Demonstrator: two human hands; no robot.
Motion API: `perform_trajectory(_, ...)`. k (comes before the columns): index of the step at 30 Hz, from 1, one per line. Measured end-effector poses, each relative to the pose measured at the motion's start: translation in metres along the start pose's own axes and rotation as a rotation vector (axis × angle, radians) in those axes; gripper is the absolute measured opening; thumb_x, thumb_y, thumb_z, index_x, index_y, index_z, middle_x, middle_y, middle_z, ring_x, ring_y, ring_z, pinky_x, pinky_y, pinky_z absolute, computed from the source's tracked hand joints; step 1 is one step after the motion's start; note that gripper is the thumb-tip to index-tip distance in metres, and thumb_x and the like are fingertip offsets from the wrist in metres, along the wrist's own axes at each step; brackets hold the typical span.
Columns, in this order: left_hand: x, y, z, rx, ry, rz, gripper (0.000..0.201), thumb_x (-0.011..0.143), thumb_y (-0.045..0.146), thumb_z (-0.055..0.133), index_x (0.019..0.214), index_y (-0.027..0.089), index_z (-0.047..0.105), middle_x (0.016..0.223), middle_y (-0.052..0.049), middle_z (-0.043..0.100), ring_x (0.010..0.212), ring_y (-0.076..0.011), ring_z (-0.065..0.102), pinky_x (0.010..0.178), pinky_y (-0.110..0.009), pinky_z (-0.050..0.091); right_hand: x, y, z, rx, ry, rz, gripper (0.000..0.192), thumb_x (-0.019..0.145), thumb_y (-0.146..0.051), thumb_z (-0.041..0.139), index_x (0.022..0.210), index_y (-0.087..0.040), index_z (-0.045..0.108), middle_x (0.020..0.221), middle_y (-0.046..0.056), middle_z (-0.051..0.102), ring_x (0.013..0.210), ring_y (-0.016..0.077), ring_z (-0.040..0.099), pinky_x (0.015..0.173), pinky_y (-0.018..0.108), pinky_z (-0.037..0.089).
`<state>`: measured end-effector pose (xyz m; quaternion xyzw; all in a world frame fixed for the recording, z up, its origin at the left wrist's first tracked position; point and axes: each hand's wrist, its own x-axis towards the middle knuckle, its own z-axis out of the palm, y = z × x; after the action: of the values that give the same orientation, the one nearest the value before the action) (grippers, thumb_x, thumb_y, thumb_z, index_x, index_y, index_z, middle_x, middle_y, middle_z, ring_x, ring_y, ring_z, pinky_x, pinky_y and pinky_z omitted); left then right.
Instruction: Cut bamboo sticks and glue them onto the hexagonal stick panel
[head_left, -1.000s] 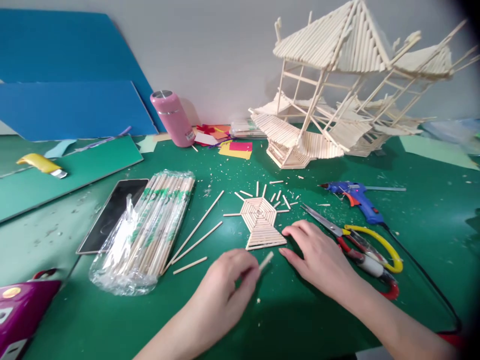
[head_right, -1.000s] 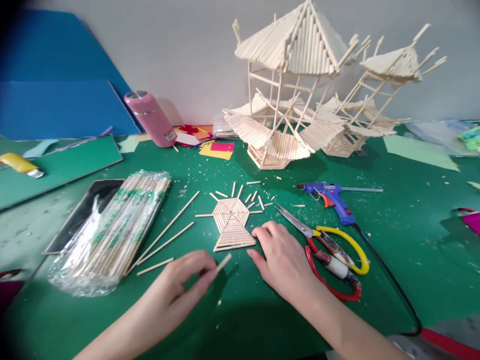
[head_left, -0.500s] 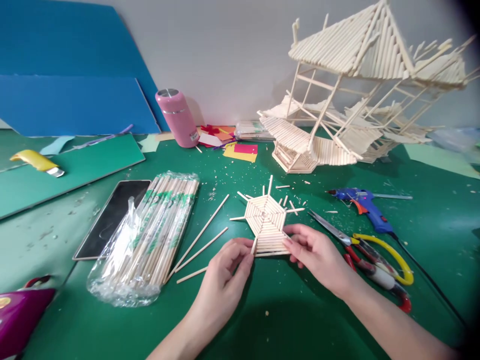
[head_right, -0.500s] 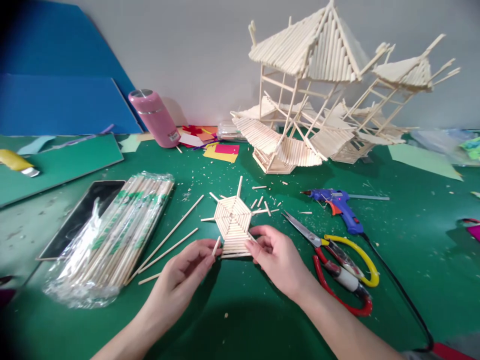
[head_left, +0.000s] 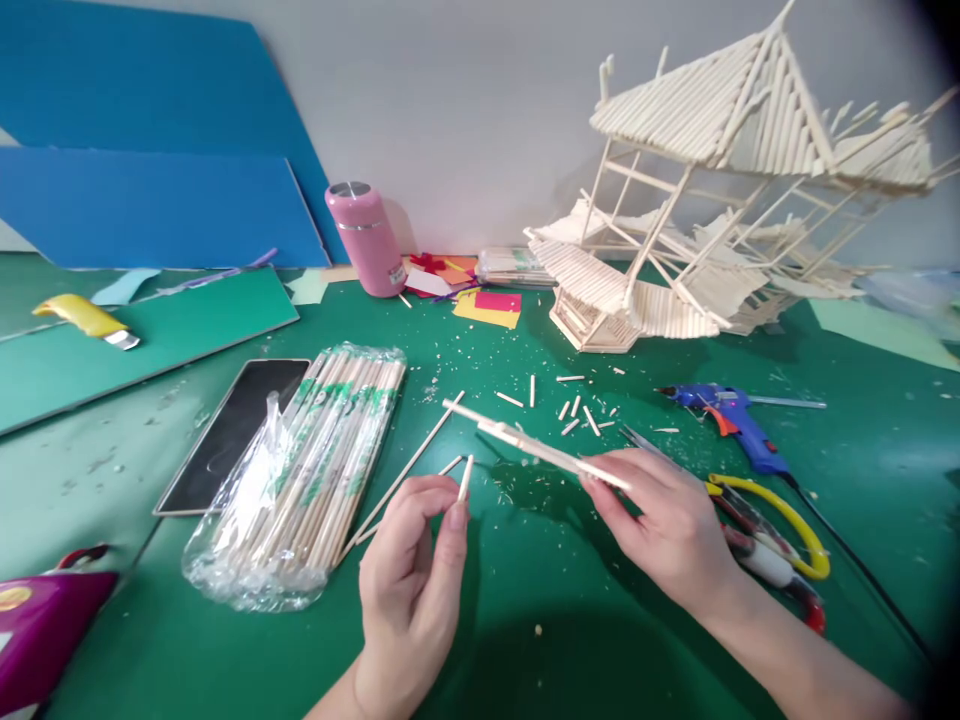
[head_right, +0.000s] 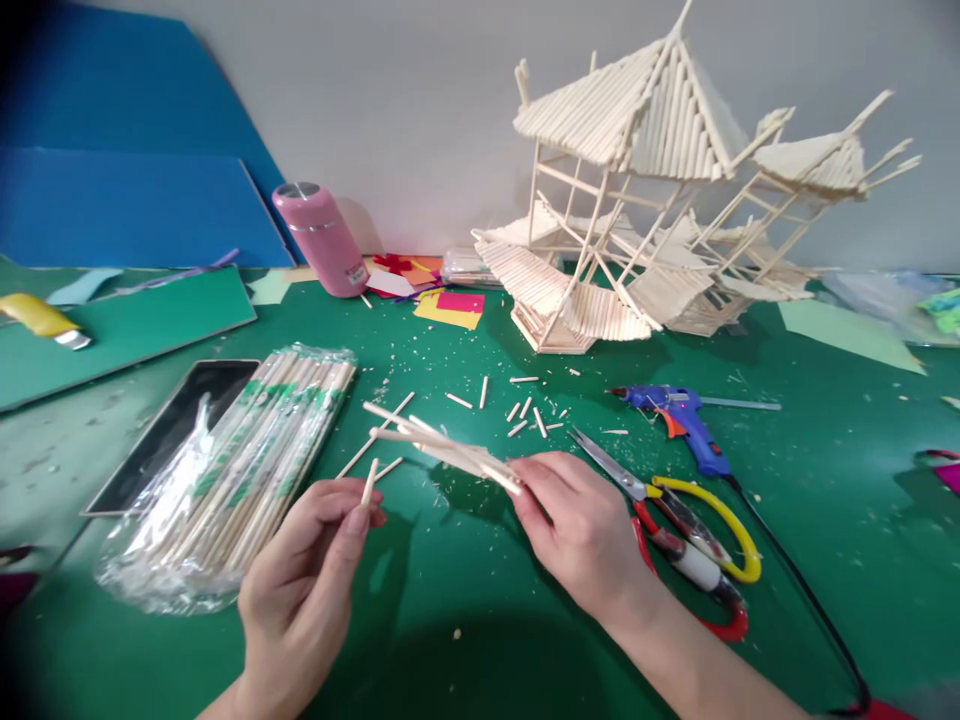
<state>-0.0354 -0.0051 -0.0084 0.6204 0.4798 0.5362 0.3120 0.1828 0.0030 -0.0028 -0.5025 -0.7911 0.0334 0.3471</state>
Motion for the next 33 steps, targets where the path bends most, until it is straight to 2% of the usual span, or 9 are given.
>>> perform_trajectory(6, 0.000, 0.000, 0.000, 0.028, -0.040, 0.037, 0.012, 0.080, 0.005, 0.047, 0.080, 0.016, 0.051, 0.082, -0.005, 0.050, 0.074, -0.0148, 0.052, 0.062, -0.027, 0.044, 0.000, 0.001, 0.000, 0.007, 0.020, 0.002, 0.021, 0.077, -0.008, 0.056, 0.097, -0.014, 0.062, 0.088, 0.007, 0.065, 0.080, 0.0163, 0.060, 0.073, 0.029, 0.050)
perform_trajectory(12, 0.000, 0.005, 0.002, 0.160, -0.112, 0.205, 0.019, 0.075, -0.001, 0.048, 0.082, 0.017, 0.050, 0.080, -0.004, 0.051, 0.071, -0.0146, 0.053, 0.062, -0.026, 0.045, 0.002, 0.001, 0.000, 0.011, -0.009, 0.051, 0.014, 0.081, -0.013, 0.052, 0.091, -0.017, 0.062, 0.082, 0.005, 0.065, 0.074, 0.0156, 0.060, 0.067, 0.028, 0.049)
perform_trajectory(14, 0.001, 0.005, 0.003, 0.199, -0.182, 0.252, 0.022, 0.074, -0.001, 0.048, 0.086, 0.018, 0.051, 0.081, -0.005, 0.052, 0.073, -0.0158, 0.053, 0.064, -0.028, 0.045, 0.005, 0.001, -0.002, 0.038, -0.035, 0.118, 0.014, 0.082, -0.016, 0.051, 0.090, -0.018, 0.062, 0.081, 0.005, 0.064, 0.073, 0.0163, 0.059, 0.066, 0.029, 0.048)
perform_trajectory(17, 0.002, 0.007, 0.003, 0.269, -0.300, 0.368, 0.025, 0.074, 0.000, 0.048, 0.091, 0.019, 0.053, 0.090, -0.008, 0.056, 0.081, -0.0192, 0.054, 0.073, -0.034, 0.046, 0.010, -0.002, -0.008, 0.148, -0.053, 0.306, 0.011, 0.082, -0.023, 0.052, 0.086, -0.020, 0.061, 0.078, 0.003, 0.063, 0.068, 0.0160, 0.057, 0.062, 0.028, 0.046)
perform_trajectory(22, 0.005, 0.019, 0.003, 0.390, -0.488, 0.506, 0.027, 0.073, 0.002, 0.051, 0.094, 0.020, 0.053, 0.119, -0.012, 0.051, 0.111, -0.0265, 0.044, 0.091, -0.044, 0.039, 0.012, -0.011, -0.012, 0.582, -0.261, 0.572, 0.014, 0.083, -0.029, 0.052, 0.089, -0.020, 0.061, 0.069, -0.001, 0.059, 0.061, 0.0125, 0.053, 0.054, 0.022, 0.044)
perform_trajectory(25, 0.014, 0.027, 0.010, 0.453, -0.523, 0.511, 0.021, 0.075, 0.004, 0.050, 0.089, 0.019, 0.054, 0.130, -0.013, 0.044, 0.120, -0.0289, 0.037, 0.095, -0.048, 0.033, 0.009, -0.017, -0.010, 0.828, -0.320, 0.647, 0.014, 0.082, -0.029, 0.055, 0.092, -0.020, 0.062, 0.073, -0.002, 0.059, 0.067, 0.0122, 0.054, 0.060, 0.022, 0.044)
perform_trajectory(27, 0.020, 0.032, 0.016, 0.416, -0.572, 0.505, 0.020, 0.078, 0.004, 0.047, 0.090, 0.019, 0.054, 0.129, -0.014, 0.046, 0.121, -0.0281, 0.038, 0.098, -0.050, 0.029, 0.008, -0.020, -0.008, 0.939, -0.334, 0.681, 0.015, 0.082, -0.030, 0.054, 0.091, -0.020, 0.062, 0.076, -0.002, 0.060, 0.069, 0.0121, 0.054, 0.061, 0.022, 0.044)
perform_trajectory(30, 0.025, 0.042, 0.020, 0.181, -0.685, 0.445, 0.021, 0.081, 0.004, 0.044, 0.095, 0.017, 0.052, 0.114, -0.013, 0.056, 0.110, -0.0215, 0.049, 0.096, -0.039, 0.037, 0.007, -0.018, -0.006, 0.939, -0.321, 0.727, 0.021, 0.084, -0.036, 0.052, 0.089, -0.018, 0.061, 0.071, -0.001, 0.058, 0.064, 0.0112, 0.054, 0.057, 0.021, 0.043)
perform_trajectory(33, 0.022, 0.055, 0.013, 0.038, -0.774, 0.262, 0.019, 0.083, 0.006, 0.041, 0.094, 0.018, 0.051, 0.095, -0.009, 0.061, 0.086, -0.0157, 0.058, 0.077, -0.025, 0.048, 0.004, -0.008, -0.004, 0.801, -0.266, 0.768, 0.029, 0.085, -0.041, 0.048, 0.090, -0.016, 0.060, 0.061, -0.002, 0.053, 0.056, 0.0107, 0.051, 0.051, 0.022, 0.042)
